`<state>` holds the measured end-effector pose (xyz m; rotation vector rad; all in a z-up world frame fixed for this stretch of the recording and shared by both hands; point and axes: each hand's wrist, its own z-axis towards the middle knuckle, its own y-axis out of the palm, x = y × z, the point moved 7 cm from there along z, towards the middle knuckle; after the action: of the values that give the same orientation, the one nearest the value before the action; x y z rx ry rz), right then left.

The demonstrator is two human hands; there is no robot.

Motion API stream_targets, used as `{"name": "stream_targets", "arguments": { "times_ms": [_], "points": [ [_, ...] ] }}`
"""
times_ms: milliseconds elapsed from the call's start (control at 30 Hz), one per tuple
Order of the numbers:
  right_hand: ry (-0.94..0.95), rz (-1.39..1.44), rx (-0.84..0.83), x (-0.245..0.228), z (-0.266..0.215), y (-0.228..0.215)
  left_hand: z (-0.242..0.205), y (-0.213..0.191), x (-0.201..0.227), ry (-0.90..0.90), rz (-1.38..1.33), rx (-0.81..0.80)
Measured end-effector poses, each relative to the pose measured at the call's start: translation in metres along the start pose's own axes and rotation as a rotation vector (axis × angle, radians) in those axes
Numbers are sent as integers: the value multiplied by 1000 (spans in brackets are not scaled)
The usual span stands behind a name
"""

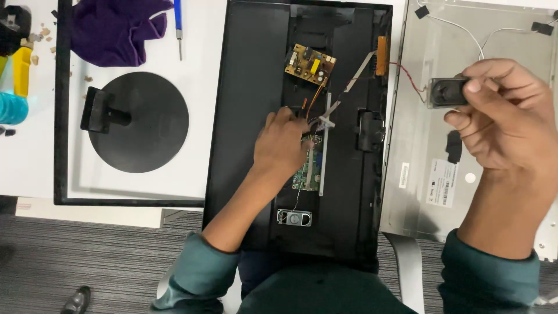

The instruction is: Disassembling a computer monitor to remove internal components including circuit boards and speakers.

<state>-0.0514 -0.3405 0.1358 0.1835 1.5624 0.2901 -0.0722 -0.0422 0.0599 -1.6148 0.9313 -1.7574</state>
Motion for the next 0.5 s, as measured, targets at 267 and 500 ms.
{"name": "stream_targets", "arguments": {
  "times_ms": [267, 500],
  "points": [
    [77, 349, -92, 19, -7, -52, -18, -26, -23, 16, -351, 222],
    [176, 502, -59, 30, -8, -55, -61, -35, -30, 38, -692, 114]
  ]
}}
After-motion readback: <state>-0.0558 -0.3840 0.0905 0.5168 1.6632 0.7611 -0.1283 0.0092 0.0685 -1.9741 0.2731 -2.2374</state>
